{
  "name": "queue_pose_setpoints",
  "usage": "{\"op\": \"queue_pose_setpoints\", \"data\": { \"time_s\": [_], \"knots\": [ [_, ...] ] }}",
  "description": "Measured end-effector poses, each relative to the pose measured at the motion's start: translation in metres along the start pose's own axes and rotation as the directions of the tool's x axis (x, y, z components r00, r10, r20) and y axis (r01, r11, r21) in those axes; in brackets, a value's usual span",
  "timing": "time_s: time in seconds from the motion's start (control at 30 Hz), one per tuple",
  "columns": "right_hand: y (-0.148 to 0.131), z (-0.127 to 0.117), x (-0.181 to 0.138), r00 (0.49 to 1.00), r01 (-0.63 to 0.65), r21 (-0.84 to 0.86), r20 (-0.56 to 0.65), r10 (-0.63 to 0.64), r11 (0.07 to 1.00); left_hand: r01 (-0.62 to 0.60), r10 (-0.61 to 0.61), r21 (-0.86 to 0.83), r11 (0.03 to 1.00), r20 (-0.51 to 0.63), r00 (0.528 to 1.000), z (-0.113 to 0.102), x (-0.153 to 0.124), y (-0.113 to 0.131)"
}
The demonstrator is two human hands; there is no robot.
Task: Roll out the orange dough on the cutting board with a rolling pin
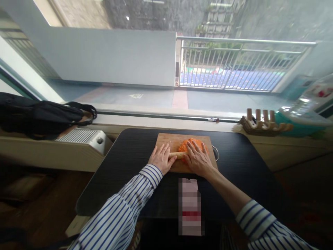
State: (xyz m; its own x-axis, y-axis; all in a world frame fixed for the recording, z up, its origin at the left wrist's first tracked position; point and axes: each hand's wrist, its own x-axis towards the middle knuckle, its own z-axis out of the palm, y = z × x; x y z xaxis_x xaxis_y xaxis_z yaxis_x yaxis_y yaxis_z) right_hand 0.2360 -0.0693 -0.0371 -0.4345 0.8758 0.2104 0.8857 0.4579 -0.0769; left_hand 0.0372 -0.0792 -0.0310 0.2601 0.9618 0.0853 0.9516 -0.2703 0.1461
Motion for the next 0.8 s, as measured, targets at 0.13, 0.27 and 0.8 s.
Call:
{"op": "queue_pose_setpoints", "data": {
  "time_s": [0.13, 0.27, 0.8],
  "knots": [
    [-0.003, -0.005, -0.01, 1.0, 0.017, 0.047, -0.015, -0.017, 0.999, -0.03, 0.029, -0.003, 1.0, -0.019, 0.999, 0.001, -0.009, -0.001],
    [-0.002, -0.009, -0.016, 0.998, 0.06, 0.097, -0.016, -0.058, 0.993, -0.095, 0.093, -0.025, 0.995, -0.055, 0.994, 0.004, -0.012, -0.008],
    [0.054, -0.04, -0.011, 0.956, -0.29, 0.328, 0.057, 0.288, 0.899, 0.045, -0.223, -0.424, 0.905, -0.381, 0.897, -0.023, 0.026, -0.004]
  ]
}}
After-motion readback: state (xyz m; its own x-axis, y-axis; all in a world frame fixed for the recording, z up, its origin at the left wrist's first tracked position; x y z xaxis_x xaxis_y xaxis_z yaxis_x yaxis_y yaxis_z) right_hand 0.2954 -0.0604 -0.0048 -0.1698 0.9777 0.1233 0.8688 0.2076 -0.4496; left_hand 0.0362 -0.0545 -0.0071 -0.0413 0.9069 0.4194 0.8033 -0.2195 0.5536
